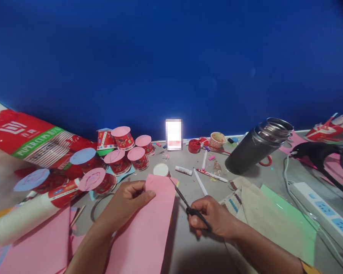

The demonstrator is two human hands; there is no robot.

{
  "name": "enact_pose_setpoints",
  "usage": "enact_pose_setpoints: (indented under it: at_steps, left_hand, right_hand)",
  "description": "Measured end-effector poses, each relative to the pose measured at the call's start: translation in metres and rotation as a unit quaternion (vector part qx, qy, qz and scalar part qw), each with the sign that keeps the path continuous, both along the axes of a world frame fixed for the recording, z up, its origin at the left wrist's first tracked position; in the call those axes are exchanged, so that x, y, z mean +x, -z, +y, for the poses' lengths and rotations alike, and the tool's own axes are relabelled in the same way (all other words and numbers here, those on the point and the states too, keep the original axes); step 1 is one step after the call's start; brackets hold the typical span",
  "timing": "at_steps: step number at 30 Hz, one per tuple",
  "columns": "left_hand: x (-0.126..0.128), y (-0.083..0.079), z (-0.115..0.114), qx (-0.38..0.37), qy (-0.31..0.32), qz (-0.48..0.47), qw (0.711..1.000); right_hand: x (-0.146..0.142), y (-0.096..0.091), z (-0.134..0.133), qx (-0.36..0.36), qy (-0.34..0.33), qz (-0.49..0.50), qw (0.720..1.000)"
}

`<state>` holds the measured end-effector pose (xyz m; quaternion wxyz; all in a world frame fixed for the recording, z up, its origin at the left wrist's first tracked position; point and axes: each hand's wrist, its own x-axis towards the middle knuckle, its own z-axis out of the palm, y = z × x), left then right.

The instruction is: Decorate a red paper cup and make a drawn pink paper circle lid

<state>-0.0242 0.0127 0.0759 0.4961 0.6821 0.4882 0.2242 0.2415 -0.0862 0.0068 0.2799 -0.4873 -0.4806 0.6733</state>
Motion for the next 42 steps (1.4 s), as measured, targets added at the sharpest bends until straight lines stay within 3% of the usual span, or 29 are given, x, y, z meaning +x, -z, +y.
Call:
enact_pose_setpoints:
  at_steps: [10,35,42]
  left_hand:
    - [-0.0012,0.0043,0.0002,-0.042,0.011,-0.023,0.999]
    - [0.0014,0.0017,-0.0032,-0.011,-0.001,-0.012,1.0]
    - [-0.003,0.0038,-0.0011,-0.005,0.02,0.001,1.0]
  right_hand:
    - [0.0018,0.0023,-0.0015,-0.007,0.002,0.012,1.0]
    - [0.0015,0.0028,-0.0041,-0.002,-0.003,0.026,1.0]
    - [0.0039,0.0063,-0.0053,-0.004,-0.004,0.025,1.0]
